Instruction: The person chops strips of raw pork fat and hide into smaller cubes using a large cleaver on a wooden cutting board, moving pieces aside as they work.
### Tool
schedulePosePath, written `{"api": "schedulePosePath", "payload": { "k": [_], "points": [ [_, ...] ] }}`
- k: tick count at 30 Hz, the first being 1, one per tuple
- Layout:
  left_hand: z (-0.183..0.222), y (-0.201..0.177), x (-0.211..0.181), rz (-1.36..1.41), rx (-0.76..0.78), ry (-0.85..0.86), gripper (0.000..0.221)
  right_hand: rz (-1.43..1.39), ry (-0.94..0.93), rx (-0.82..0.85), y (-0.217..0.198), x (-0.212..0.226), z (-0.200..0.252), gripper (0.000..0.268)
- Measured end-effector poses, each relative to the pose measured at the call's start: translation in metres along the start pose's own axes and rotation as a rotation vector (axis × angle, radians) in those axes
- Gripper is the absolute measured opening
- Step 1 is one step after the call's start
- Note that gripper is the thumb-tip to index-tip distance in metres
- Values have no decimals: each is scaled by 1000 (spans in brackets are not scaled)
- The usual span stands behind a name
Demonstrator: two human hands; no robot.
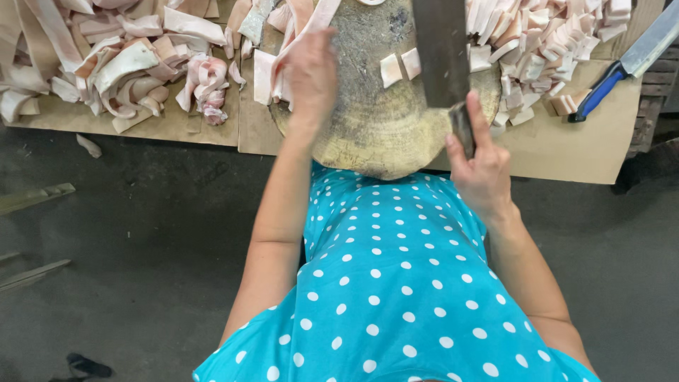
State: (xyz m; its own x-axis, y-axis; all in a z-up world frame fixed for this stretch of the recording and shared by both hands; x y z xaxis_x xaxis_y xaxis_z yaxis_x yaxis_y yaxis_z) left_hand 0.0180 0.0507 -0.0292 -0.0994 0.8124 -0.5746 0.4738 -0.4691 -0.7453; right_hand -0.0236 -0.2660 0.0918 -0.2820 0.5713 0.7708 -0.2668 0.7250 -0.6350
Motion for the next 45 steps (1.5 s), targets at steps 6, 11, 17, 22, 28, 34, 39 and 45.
{"api": "schedulePosePath", "payload": {
  "k": [6, 11, 17, 22, 28, 34, 39, 45],
  "points": [
    [-14, -65, 37, -296, 26, 27, 29, 59, -84, 164, 40, -13, 14, 66],
    [-34, -61, 44, 52, 337, -398, 30, 279, 40, 206, 28, -41, 3, 65],
    [-91, -91, -14, 411, 403, -292, 44, 217, 100, 51, -4, -55, -12, 64],
    [-100, -93, -88, 648, 561, 234, 45, 147, 62, 25, -2, -62, -11, 70],
    [-54, -53, -79, 633, 665, -93, 32, -52, 444, 169, -9, -67, -16, 74],
    [9, 2, -20, 144, 469, -151, 27, -101, 391, 138, -9, -60, -19, 71],
    [14, 3, -12, 134, 459, -232, 26, 5, -17, -88, -23, -34, -24, 61],
    [11, -3, -17, 133, 436, -233, 24, -33, -287, -253, -24, -10, -24, 65]
  ]
}}
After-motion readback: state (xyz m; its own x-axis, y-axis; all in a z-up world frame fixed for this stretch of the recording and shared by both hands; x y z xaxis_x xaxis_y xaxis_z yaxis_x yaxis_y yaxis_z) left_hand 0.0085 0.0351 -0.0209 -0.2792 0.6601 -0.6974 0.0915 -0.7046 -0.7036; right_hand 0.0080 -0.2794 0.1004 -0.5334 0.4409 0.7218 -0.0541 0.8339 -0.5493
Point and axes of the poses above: each hand's wrist, its own z-axis away from the middle knuckle, its own y-axis out of the palm, x = y × z, the point moved 5 cm from there along -z, towards the middle knuckle, and after that the axes turned 1 degree about -y, right-handed, at the moved point
